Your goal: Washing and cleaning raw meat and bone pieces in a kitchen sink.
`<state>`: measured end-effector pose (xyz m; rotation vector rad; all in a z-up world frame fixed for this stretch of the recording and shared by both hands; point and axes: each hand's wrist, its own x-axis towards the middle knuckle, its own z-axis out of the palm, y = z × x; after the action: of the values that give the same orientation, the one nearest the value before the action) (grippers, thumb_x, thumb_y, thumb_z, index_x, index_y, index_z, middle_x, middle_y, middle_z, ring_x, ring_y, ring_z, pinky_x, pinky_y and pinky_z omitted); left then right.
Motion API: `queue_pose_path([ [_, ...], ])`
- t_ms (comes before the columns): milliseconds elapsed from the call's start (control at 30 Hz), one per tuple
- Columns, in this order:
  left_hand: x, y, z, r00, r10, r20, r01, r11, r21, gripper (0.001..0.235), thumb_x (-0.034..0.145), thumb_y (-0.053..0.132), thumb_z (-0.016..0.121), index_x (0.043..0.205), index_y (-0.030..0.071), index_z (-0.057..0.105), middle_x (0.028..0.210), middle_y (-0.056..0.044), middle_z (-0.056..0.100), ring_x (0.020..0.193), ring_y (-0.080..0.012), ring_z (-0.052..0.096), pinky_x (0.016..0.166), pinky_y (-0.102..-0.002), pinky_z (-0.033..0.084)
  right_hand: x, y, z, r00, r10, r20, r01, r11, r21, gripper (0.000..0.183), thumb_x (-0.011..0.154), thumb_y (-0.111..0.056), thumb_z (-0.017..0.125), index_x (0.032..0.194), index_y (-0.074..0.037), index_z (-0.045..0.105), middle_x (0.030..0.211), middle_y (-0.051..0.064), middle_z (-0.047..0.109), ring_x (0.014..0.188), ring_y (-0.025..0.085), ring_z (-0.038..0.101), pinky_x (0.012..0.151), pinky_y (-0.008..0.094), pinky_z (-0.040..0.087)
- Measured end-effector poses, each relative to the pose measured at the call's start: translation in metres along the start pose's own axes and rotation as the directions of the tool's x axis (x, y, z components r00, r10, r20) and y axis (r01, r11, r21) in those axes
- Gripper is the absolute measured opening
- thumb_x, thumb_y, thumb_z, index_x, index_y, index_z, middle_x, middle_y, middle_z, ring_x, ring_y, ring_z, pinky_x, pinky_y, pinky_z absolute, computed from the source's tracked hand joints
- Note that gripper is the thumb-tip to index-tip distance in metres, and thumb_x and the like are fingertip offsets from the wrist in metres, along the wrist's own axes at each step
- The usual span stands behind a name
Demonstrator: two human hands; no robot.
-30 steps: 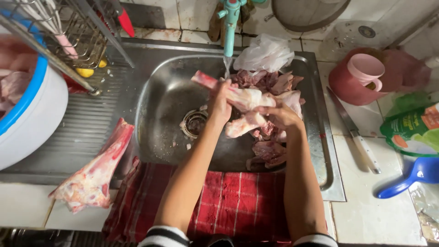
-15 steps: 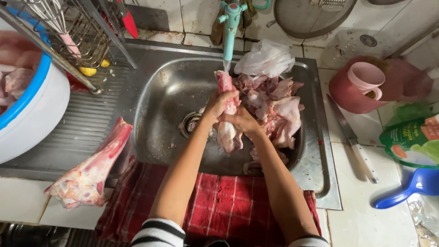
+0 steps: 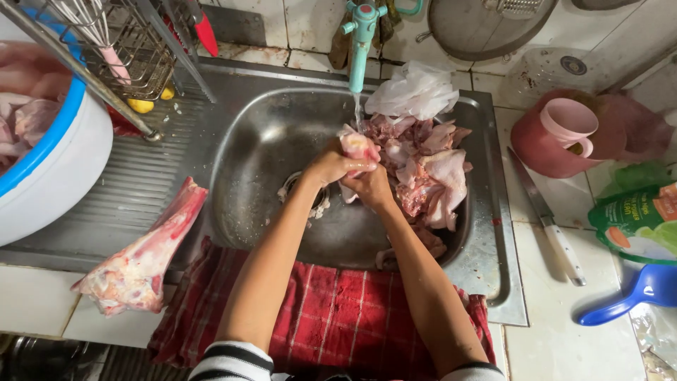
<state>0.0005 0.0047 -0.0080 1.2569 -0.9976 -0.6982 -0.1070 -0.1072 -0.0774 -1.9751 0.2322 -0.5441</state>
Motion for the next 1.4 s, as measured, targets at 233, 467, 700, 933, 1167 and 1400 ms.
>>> queue_pose_path([
  [233,-0.017,0.004,-0.010,0.992,0.070,0.100,-0.076,0.995,0.062,0.037,0.077,0.001,0.085,0.110,0.011,0.072,0.111,-0.002,0.075,0.126,-0.0226,0.059,0.116,-0.041,0.043,0.001,-0.008,0.009,0.970,-0.216,-0.116,0.203,0.973,-0.109,0.035,0.081,-0.011,0.082,0.111,0.001,0.068,0.100,0.010,0.075,0.091,0.020,0.073,0.079,0.035,0.058],
  [467,-0.012,0.019,0.001,0.992,0.062,0.108,-0.085,0.971,0.223,0.041,0.083,0.018,0.083,0.121,0.013,0.068,0.131,-0.001,0.070,0.143,-0.0248,0.050,0.123,-0.044,0.035,0.004,-0.020,0.005,0.938,-0.284,-0.196,0.297,0.954,0.036,0.037,0.084,-0.006,0.076,0.117,0.000,0.062,0.105,0.009,0.071,0.093,0.021,0.069,0.082,0.034,0.058],
  [700,-0.022,0.006,-0.031,0.949,0.067,-0.309,0.019,0.963,0.268,0.058,0.095,0.041,0.073,0.141,0.009,0.057,0.147,-0.012,0.060,0.140,-0.0267,0.053,0.117,-0.044,0.041,0.012,-0.017,0.004,0.904,0.271,-0.330,-0.061,0.847,0.528,0.024,0.084,-0.011,0.068,0.106,-0.004,0.060,0.089,0.006,0.066,0.074,0.018,0.066,0.064,0.032,0.057],
  [933,-0.033,-0.127,-0.067,0.809,-0.399,-0.433,0.503,0.850,0.157,0.076,0.110,0.048,0.059,0.153,0.003,0.017,0.164,-0.018,0.010,0.149,-0.0339,0.011,0.110,-0.053,0.015,0.020,0.002,-0.026,0.867,0.284,-0.410,0.099,0.708,0.700,0.016,0.080,-0.010,0.065,0.094,-0.003,0.060,0.076,0.008,0.063,0.065,0.021,0.062,0.058,0.036,0.055],
  [1167,0.005,-0.012,0.004,0.988,-0.133,-0.085,0.128,0.990,-0.062,0.051,0.084,0.042,0.079,0.115,0.004,0.064,0.098,-0.012,0.076,0.087,-0.0183,0.077,0.079,-0.034,0.064,0.018,0.009,-0.071,0.879,0.272,-0.391,0.335,0.232,0.913,0.028,0.090,-0.039,0.065,0.087,-0.011,0.061,0.071,0.008,0.060,0.061,0.025,0.060,0.060,0.043,0.056],
  [1400,0.024,-0.013,0.012,0.941,0.004,-0.338,-0.012,1.000,-0.021,0.038,0.097,0.043,0.070,0.091,0.006,0.072,0.072,-0.005,0.073,0.063,-0.0121,0.071,0.058,-0.026,0.056,0.022,-0.006,-0.062,0.916,0.176,-0.361,0.244,0.471,0.848,0.005,0.095,-0.010,0.063,0.096,-0.006,0.061,0.096,0.012,0.070,0.085,0.027,0.071,0.087,0.044,0.063],
])
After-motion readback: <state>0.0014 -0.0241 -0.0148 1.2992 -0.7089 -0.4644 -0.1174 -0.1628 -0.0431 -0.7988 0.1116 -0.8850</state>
